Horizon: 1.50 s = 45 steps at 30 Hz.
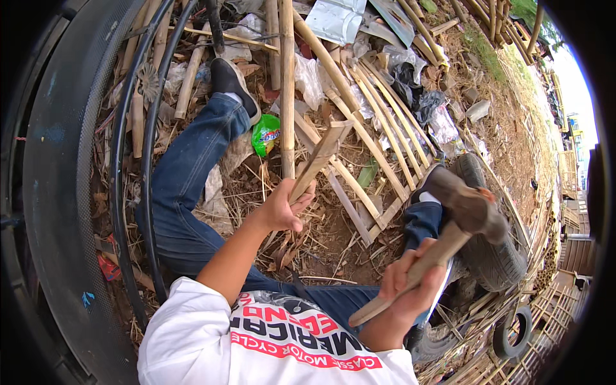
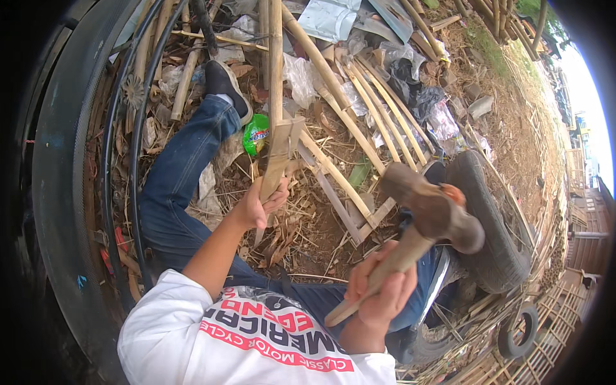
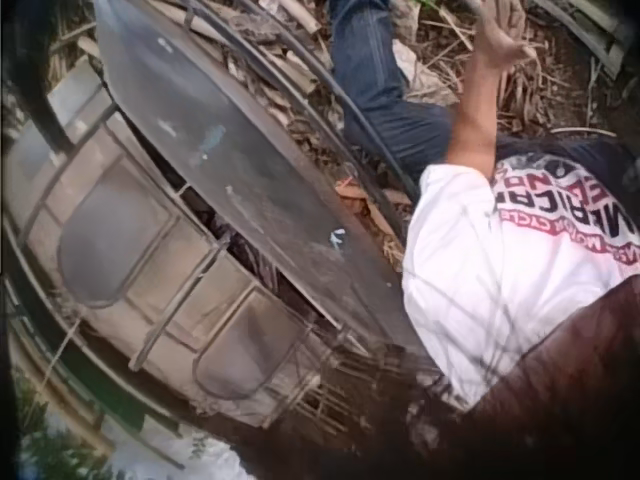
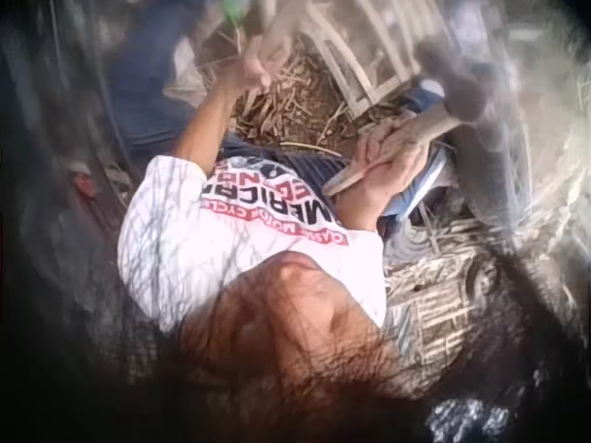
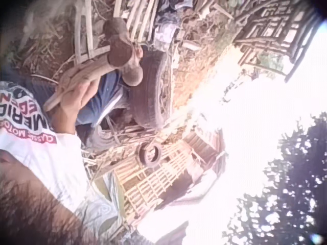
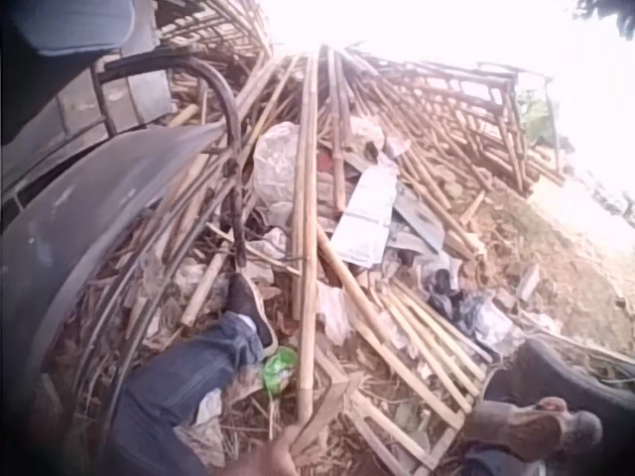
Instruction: The person constructs a bamboo lattice by hammering nails into bamboo strips and tapping a wooden piece to fit into the structure.
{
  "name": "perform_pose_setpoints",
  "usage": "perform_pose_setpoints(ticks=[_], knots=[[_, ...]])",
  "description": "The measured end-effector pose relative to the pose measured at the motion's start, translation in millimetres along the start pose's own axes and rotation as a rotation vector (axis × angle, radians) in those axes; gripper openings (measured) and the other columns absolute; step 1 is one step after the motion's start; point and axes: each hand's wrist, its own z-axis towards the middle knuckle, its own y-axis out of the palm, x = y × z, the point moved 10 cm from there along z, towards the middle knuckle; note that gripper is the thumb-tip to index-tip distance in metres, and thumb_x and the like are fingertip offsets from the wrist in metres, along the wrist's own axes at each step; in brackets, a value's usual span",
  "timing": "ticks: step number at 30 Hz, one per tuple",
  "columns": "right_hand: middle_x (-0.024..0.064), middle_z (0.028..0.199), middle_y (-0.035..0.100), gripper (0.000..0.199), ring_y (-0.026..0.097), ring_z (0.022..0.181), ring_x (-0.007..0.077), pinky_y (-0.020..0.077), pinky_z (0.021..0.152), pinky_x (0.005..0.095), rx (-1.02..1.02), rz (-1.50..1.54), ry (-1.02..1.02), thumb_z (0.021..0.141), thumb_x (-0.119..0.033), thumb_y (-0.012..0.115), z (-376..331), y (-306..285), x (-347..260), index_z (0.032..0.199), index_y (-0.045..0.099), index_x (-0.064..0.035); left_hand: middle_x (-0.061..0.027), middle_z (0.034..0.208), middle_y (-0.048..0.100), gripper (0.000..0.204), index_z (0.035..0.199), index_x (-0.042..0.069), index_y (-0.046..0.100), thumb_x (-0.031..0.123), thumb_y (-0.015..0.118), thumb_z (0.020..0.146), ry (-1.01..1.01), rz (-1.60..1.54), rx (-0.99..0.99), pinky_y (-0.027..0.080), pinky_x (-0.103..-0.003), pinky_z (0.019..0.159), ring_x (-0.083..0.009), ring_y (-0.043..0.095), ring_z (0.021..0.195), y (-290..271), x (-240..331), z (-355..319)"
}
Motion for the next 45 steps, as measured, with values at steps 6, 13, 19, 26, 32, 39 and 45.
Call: perform_pose_setpoints(ticks=[6,13,19,26,32,39,45], knots=[[0.0047,0.053,0.043,0.046,0.038,0.033,0.0109,0.0349,0.029,0.0259,-0.281,-0.267,0.176,0.097,-0.045,0.050,-2.6,32.1,57.5,0.107,0.044,-0.0010,0.0118,0.059,0.029,0.084,0.074,0.015,0.033,0.073,0.084,0.042,0.030,0.093,0.034,0.017,-0.019,0.045,0.0001,0.025,0.050,6.8,-15.9,-4.5],[0.0059,0.055,0.044,0.045,0.041,0.035,0.0115,0.0360,0.031,0.0255,-0.205,0.269,-0.196,0.096,-0.045,0.052,-3.4,24.9,-22.8,0.108,0.044,-0.0017,0.0098,0.062,0.027,0.082,0.076,0.012,0.036,0.073,0.083,0.046,-0.015,-0.035,-0.029,0.021,-0.020,0.047,-0.0021,0.025,0.052,8.4,-2.7,1.2],[0.0064,0.058,0.047,0.045,0.043,0.038,0.0117,0.0354,0.032,0.0254,-0.207,-0.197,0.248,0.096,-0.043,0.052,-11.2,18.5,69.0,0.106,0.045,0.0004,0.0122,0.058,0.034,0.082,0.072,0.017,0.032,0.071,0.084,0.038,-0.012,-0.102,0.088,0.021,-0.016,0.042,0.0007,0.029,0.050,-24.9,5.3,-6.8],[0.0067,0.055,0.047,0.051,0.042,0.037,0.0114,0.0346,0.034,0.0234,-0.152,0.054,0.032,0.094,-0.046,0.055,-12.4,14.8,5.7,0.105,0.044,0.0033,0.0098,0.066,0.028,0.087,0.082,0.011,0.039,0.073,0.084,0.041,-0.054,-0.007,-0.032,0.020,-0.020,0.048,-0.0019,0.028,0.056,12.0,-9.3,-1.7],[0.0079,0.057,0.049,0.044,0.042,0.037,0.0101,0.0353,0.034,0.0228,-0.241,-0.032,0.349,0.097,-0.043,0.050,-20.3,21.5,75.1,0.106,0.046,0.0005,0.0095,0.064,0.029,0.085,0.078,0.011,0.038,0.073,0.085,0.042,0.018,0.055,-0.037,0.021,-0.021,0.047,-0.0018,0.030,0.056,22.5,-1.2,-2.8],[0.0049,0.050,0.040,0.049,0.039,0.031,0.0123,0.0353,0.029,0.0257,-0.373,0.329,0.322,0.097,-0.050,0.047,-18.4,45.8,49.8,0.102,0.038,-0.0018,0.0090,0.061,0.028,0.083,0.073,0.013,0.035,0.073,0.084,0.045,-0.032,0.084,-0.007,0.022,-0.021,0.048,-0.0028,0.029,0.055,30.5,-1.9,-1.9],[0.0035,0.047,0.037,0.048,0.036,0.028,0.0122,0.0340,0.026,0.0259,-0.353,0.319,0.089,0.098,-0.051,0.045,-9.2,30.4,-2.1,0.098,0.033,-0.0051,0.0101,0.065,0.029,0.085,0.077,0.014,0.034,0.068,0.088,0.040,-0.042,0.040,-0.020,0.017,-0.021,0.047,-0.0011,0.025,0.055,35.3,-6.7,-0.9]])
